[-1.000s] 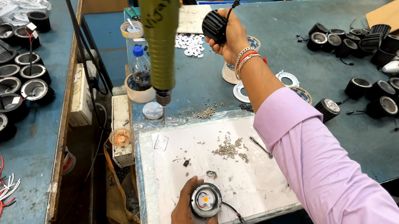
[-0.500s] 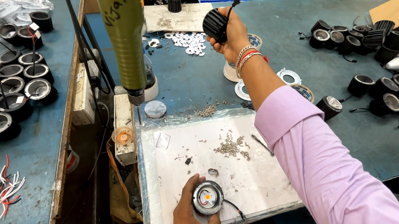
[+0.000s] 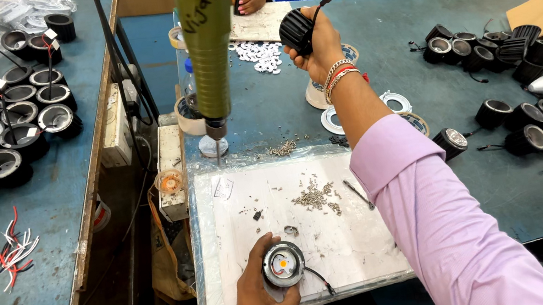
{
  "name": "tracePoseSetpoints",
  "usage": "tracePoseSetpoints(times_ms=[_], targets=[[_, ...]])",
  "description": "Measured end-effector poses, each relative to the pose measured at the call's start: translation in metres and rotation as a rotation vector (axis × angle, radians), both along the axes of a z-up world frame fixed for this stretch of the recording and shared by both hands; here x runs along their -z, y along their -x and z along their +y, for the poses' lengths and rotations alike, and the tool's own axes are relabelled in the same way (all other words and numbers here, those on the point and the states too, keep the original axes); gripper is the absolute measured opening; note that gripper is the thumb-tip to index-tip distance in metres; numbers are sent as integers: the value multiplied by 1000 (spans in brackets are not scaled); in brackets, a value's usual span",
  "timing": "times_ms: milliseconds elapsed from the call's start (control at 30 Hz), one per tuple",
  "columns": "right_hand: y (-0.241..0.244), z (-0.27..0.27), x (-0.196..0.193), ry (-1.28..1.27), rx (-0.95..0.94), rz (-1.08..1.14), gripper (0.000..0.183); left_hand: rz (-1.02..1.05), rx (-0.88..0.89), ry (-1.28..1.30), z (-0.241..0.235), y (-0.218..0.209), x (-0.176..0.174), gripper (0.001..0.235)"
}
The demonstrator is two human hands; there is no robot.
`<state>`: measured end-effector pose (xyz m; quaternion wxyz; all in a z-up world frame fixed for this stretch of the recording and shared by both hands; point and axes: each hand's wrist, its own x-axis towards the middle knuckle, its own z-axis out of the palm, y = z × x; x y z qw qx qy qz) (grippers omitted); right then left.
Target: The person assembles LED light fixtures by placing a reflective ring into the housing, driving screws with an electric screwdriver, and then fitting a circular plate onto the assembly.
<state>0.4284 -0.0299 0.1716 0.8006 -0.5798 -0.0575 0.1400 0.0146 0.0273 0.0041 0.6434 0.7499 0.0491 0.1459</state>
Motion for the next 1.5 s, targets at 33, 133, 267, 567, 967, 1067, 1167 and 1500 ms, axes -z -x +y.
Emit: tracePoseSetpoints(times_ms=[33,133,267,567,967,1067,1167,1500], targets=[[1,-1,0,5,3,1,48,-2,-6,-9,0,0,0,85],[2,-3,-1,2,10,1,48,23,-26,-38,0,0,-2,85],[1,-8,-1,-10,4,-1,48,1,-35,-47,-1,0,-4,86],[22,-33,-8,-72,-68,-76,41,-39,-50,-108,-1,1,-5,85],[206,-120,-27,71,-10,-1304,70,-3,-43,-40,-2,0,-2,84],[248,-138,-27,-1,-32,-1306,71,-16,-58,-93,-2,1,-3,84],[273,-151,-24,-28,-21,-1284,72,-10,-74,-92,-3,1,-2,84],[323,-176,20,-142,-45,-1004,77,-71,-113,-170,-5,0,2,83]])
